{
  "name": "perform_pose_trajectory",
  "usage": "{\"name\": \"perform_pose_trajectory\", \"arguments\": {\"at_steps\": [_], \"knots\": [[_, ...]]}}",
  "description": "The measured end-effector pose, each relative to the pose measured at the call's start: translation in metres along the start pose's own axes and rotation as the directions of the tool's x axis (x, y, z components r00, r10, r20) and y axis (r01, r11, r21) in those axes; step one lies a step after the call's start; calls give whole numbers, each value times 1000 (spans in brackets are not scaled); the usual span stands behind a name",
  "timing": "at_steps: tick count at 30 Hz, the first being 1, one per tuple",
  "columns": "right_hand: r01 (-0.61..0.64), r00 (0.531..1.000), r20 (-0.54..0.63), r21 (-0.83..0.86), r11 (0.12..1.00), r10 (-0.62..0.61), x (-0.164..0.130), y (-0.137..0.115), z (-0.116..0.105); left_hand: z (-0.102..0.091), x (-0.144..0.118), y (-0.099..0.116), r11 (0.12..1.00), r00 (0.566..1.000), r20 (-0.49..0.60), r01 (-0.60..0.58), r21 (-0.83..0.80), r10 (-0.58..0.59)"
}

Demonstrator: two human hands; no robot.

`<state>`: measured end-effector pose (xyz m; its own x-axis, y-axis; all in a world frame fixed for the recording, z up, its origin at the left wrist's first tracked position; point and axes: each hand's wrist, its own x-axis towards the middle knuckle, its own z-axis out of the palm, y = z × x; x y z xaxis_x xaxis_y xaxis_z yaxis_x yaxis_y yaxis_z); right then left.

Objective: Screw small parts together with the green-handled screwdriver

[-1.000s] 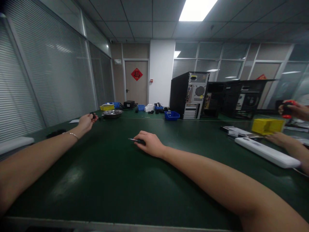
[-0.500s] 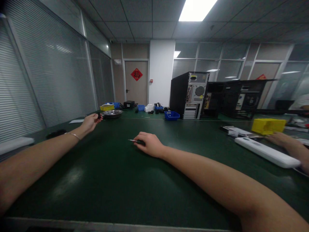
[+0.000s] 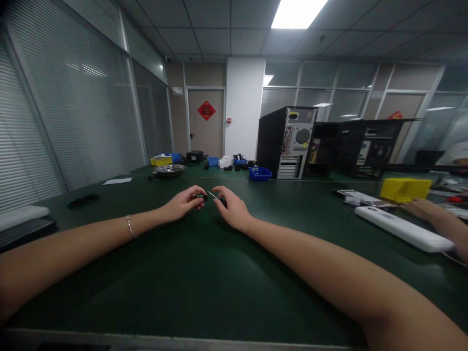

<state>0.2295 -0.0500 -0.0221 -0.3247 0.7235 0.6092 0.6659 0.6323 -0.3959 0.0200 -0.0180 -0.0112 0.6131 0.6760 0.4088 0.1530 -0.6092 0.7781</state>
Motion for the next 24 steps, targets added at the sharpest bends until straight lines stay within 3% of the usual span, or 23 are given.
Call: {"name": "perform_pose_trajectory", "arguments": {"at_steps": [5,12,18,24], "knots": [[103,995,8,-9,995,-103,-1,-4,-4,-1,-4,1,993,998,-50,-36,117,42],[123,991,52,-48,991,-121,-2,-6,-5,-4,-4,-2,990,994,-90,-43,135,55],[136,990,47,-74,988,-133,-2,-3,-4,-4,-6,0,968,992,-95,-56,243,81],[147,988,69,-96,984,-141,-3,-5,-5,-5,-6,-2,985,995,-75,-55,161,68]]}}
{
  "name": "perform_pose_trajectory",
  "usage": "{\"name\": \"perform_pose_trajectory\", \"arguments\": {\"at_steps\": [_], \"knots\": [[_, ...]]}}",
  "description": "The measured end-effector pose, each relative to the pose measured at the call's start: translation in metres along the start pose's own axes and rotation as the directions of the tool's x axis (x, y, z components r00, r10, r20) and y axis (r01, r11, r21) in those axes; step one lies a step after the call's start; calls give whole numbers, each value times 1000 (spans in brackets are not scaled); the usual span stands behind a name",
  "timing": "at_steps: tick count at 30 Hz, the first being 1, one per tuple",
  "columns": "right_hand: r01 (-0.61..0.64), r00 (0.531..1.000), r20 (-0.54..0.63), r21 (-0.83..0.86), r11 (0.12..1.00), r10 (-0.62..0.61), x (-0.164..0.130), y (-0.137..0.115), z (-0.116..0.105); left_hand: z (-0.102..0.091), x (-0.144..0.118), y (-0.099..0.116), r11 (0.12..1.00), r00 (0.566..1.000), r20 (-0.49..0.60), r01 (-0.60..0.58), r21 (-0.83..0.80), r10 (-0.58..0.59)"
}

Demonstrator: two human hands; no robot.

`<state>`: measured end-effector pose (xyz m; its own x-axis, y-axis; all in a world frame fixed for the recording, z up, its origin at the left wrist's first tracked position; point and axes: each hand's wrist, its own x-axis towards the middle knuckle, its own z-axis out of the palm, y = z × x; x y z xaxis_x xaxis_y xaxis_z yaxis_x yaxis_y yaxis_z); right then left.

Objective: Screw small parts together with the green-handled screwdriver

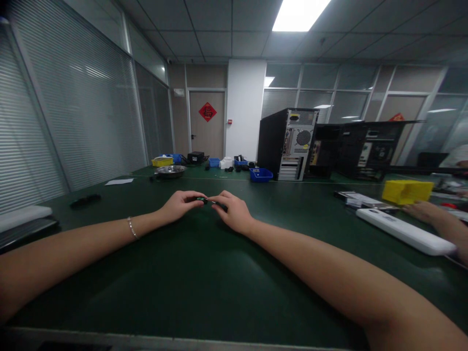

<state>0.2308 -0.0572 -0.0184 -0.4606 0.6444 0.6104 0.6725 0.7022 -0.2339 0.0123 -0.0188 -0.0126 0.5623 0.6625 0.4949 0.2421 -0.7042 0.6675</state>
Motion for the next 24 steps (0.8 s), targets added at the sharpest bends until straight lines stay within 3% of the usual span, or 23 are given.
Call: {"name": "perform_pose_trajectory", "arguments": {"at_steps": [13,17,24], "knots": [[6,1000,-8,61,998,-5,1,0,0,5,1,3,951,991,64,129,-282,-116],[-9,999,-32,77,997,12,1,1,2,7,3,-1,910,992,7,115,-399,-122],[35,999,30,121,992,-39,2,-1,0,7,5,-5,891,987,-48,114,-440,-150]]}}
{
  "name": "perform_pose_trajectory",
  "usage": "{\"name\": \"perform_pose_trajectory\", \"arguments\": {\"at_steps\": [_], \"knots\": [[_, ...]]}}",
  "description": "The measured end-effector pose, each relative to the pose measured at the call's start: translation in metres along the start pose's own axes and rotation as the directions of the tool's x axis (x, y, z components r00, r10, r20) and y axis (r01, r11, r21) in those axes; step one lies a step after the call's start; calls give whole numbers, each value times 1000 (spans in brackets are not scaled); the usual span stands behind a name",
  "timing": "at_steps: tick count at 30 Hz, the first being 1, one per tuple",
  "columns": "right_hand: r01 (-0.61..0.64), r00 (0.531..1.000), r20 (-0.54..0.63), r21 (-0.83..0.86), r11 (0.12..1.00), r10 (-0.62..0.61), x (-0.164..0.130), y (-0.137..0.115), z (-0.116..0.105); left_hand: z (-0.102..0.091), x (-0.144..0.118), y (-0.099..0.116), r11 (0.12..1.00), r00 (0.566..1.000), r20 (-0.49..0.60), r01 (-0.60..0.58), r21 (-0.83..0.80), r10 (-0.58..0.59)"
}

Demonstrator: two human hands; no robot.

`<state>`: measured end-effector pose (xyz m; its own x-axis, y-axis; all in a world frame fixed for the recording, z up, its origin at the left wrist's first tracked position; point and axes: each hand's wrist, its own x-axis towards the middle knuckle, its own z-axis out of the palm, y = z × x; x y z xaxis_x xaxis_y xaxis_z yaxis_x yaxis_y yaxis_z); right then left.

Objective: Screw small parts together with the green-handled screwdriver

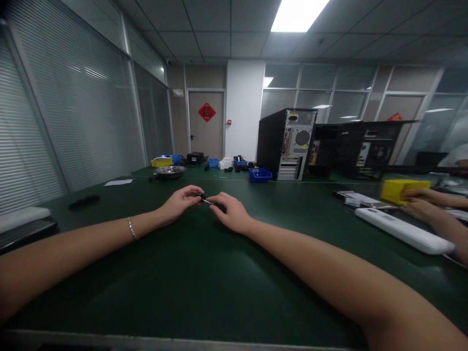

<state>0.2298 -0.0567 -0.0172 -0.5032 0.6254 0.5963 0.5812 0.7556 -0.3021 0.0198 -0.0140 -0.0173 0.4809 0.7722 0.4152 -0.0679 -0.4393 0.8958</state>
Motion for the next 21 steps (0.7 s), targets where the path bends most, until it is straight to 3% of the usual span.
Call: {"name": "perform_pose_trajectory", "arguments": {"at_steps": [7,11,16,21], "knots": [[54,992,107,56,997,-59,1,0,0,1,-2,-2,996,994,77,67,62,-72],[61,994,82,68,996,-66,1,-2,-1,-1,-2,-3,986,990,79,111,125,-121],[39,997,63,47,998,-42,1,-4,-3,-1,-1,-5,974,995,11,93,205,-97],[27,998,62,43,999,-30,0,-5,-3,0,-2,-2,988,995,42,81,131,-87]]}}
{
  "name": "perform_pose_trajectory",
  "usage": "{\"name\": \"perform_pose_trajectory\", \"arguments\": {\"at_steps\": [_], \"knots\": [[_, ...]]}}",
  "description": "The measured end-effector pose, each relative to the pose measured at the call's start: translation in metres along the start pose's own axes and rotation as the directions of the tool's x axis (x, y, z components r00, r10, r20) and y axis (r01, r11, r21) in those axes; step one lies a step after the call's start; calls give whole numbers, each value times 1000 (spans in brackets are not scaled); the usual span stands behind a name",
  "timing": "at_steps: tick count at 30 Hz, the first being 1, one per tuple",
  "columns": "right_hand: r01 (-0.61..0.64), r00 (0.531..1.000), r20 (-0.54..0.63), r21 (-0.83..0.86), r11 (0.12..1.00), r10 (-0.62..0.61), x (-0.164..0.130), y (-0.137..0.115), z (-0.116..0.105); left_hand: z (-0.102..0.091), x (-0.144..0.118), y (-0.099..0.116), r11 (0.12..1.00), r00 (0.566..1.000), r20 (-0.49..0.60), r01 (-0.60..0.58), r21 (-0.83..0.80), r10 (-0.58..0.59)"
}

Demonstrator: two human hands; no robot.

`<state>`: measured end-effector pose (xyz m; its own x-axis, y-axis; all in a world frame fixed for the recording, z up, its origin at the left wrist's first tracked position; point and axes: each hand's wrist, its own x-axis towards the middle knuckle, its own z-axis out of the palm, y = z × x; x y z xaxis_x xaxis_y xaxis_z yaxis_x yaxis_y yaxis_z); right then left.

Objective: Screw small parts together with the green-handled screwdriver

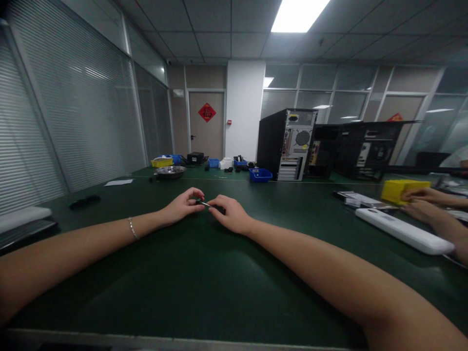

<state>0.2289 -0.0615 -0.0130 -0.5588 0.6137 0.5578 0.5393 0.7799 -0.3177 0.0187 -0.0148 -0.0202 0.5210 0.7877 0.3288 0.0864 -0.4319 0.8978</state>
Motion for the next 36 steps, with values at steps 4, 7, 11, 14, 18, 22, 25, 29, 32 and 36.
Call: {"name": "perform_pose_trajectory", "arguments": {"at_steps": [4,7,11,14,18,22,25,29,32,36], "knots": [[-18,1000,-20,-28,999,18,1,-1,1,-1,1,-1,999,999,34,-38,-5,38],[-81,995,-70,-79,994,76,1,3,3,-2,4,-4,997,996,47,-78,-8,78],[-144,983,-130,-121,982,128,1,9,6,-3,5,-3,995,995,25,-97,-20,97],[-152,981,-139,-137,979,133,0,10,7,-5,5,-1,994,992,-54,-111,14,111],[-153,982,-138,-151,977,132,-1,8,7,-7,4,-1,990,984,-115,-133,53,139],[-154,980,-151,-154,976,131,-2,7,5,-8,4,-2,985,979,-116,-166,39,169],[-154,979,-157,-155,976,129,-2,7,4,-6,2,2,984,979,-100,-173,49,177],[-151,982,-136,-177,973,128,-2,6,4,-3,-5,11,964,972,-27,-227,140,233],[-141,985,-122,-199,970,118,-2,4,4,-2,-8,15,943,965,1,-255,215,260],[-150,982,-141,-207,967,122,-2,4,5,-1,-6,14,935,961,-32,-257,245,273]]}}
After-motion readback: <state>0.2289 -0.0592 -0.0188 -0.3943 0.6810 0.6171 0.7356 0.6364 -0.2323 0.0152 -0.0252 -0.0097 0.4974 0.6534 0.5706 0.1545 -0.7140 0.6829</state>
